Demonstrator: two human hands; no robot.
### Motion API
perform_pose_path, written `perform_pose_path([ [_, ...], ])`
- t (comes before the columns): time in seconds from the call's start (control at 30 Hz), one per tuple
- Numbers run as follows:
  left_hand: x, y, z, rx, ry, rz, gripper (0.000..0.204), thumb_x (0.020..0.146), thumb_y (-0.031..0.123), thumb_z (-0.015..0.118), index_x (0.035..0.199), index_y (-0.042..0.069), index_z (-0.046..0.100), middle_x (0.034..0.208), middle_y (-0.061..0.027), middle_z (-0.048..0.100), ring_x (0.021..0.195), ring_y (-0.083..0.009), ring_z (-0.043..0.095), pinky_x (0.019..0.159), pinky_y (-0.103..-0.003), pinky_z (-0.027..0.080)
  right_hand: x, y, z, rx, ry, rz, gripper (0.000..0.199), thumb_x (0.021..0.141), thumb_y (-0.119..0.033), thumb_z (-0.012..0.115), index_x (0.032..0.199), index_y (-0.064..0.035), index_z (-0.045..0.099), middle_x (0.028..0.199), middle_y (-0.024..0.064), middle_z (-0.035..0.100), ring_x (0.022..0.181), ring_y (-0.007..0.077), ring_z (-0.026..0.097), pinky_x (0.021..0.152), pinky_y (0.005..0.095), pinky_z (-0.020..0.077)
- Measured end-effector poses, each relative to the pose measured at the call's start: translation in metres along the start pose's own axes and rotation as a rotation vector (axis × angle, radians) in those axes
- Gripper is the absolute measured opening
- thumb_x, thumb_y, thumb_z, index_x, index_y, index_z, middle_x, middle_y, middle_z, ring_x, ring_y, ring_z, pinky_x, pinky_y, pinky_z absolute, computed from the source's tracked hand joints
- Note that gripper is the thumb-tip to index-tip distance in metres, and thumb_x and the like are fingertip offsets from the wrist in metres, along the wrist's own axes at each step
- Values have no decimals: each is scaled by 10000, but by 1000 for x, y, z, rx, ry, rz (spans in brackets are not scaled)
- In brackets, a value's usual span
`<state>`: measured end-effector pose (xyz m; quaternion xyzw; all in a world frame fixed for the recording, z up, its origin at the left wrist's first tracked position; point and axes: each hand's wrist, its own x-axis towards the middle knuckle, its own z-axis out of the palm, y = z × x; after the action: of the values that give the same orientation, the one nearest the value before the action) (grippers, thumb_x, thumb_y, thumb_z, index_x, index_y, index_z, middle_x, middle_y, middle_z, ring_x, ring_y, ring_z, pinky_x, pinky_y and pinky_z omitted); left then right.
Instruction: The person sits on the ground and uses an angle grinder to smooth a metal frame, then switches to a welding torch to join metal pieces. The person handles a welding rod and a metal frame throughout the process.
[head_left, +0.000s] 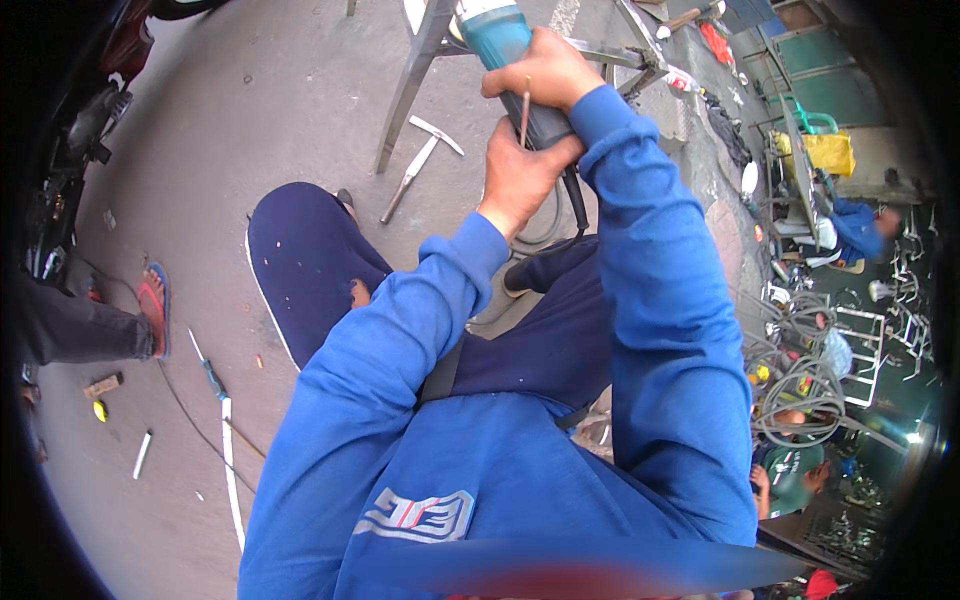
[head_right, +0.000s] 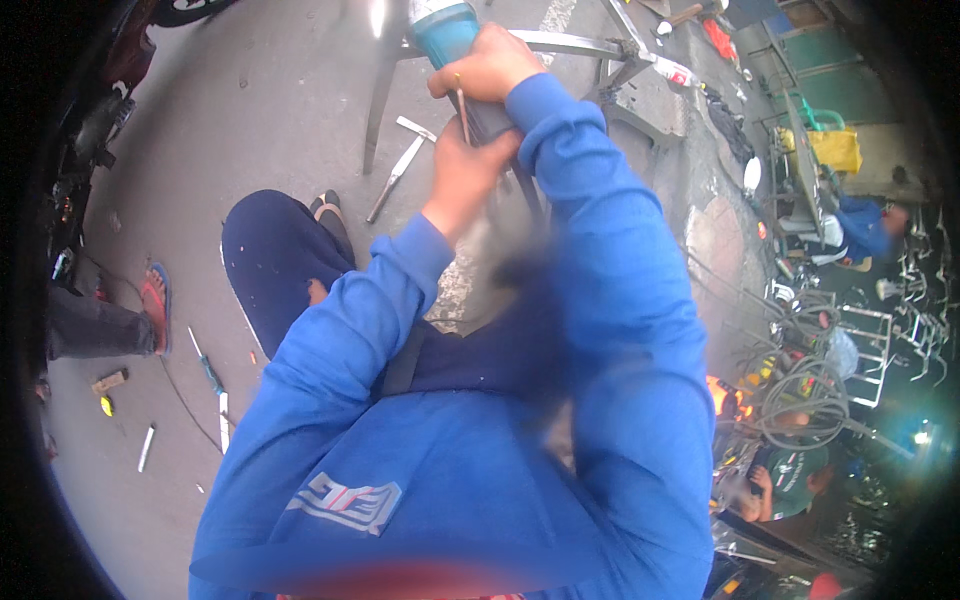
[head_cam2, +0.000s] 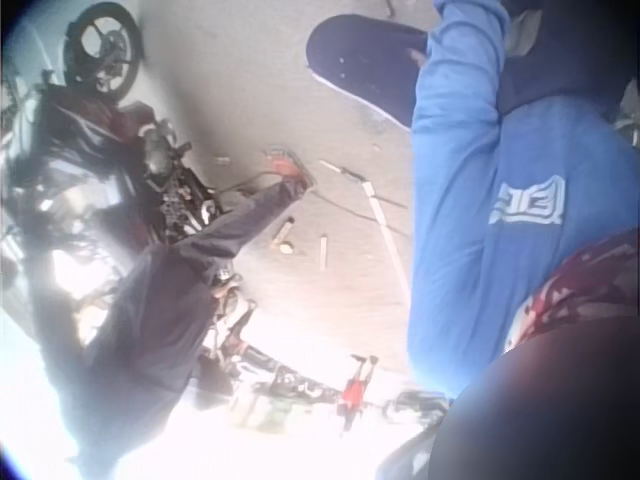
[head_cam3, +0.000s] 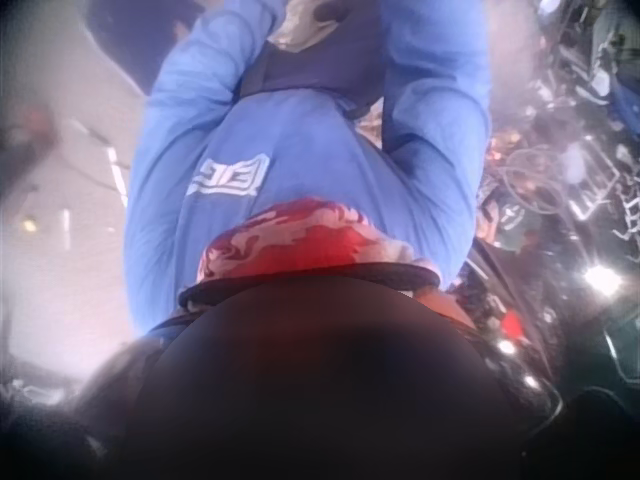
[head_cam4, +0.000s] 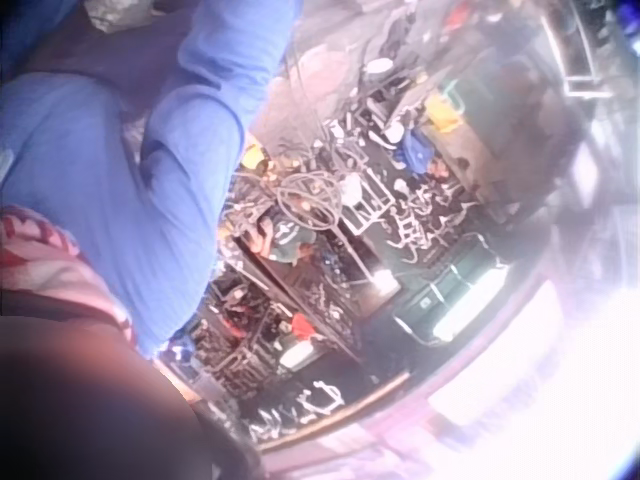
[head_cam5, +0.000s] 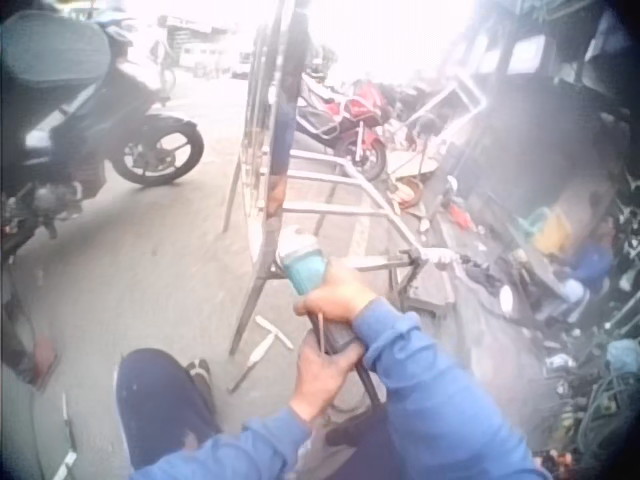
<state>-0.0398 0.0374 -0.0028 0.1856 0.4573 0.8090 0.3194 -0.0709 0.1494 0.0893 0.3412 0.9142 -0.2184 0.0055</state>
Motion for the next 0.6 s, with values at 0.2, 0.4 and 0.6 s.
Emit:
perform_pose_path([
  [0.2, -4, 7, -2, 117, -48, 32, 558, 665, 261, 868, 1038, -50, 594, 956, -122, 690, 841, -173, 667, 745, -307, 536, -8, 19, 11, 155, 172, -28, 638, 510, -366, 846, 931, 81, 674, 896, 211, 690, 853, 314, 683, 800, 361, 541],
  [0.4, -19, -13, -8, 511, -133, 148, 622, 610, 272, 854, 1105, -8, 602, 969, -170, 692, 909, -286, 690, 810, -386, 534, -46, 77, 32, 1025, 148, -48, 412, 646, -223, 843, 918, 10, 640, 806, 80, 658, 749, 169, 654, 680, 316, 530],
  [0.6, -34, -25, -15, 702, -313, 98, 758, 604, 292, 831, 1237, -16, 550, 960, -213, 649, 898, -380, 641, 806, -437, 514, -77, 108, 55, 1312, 232, 102, 412, 694, -181, 848, 1005, -36, 622, 892, 26, 630, 768, 122, 601, 687, 278, 490],
])
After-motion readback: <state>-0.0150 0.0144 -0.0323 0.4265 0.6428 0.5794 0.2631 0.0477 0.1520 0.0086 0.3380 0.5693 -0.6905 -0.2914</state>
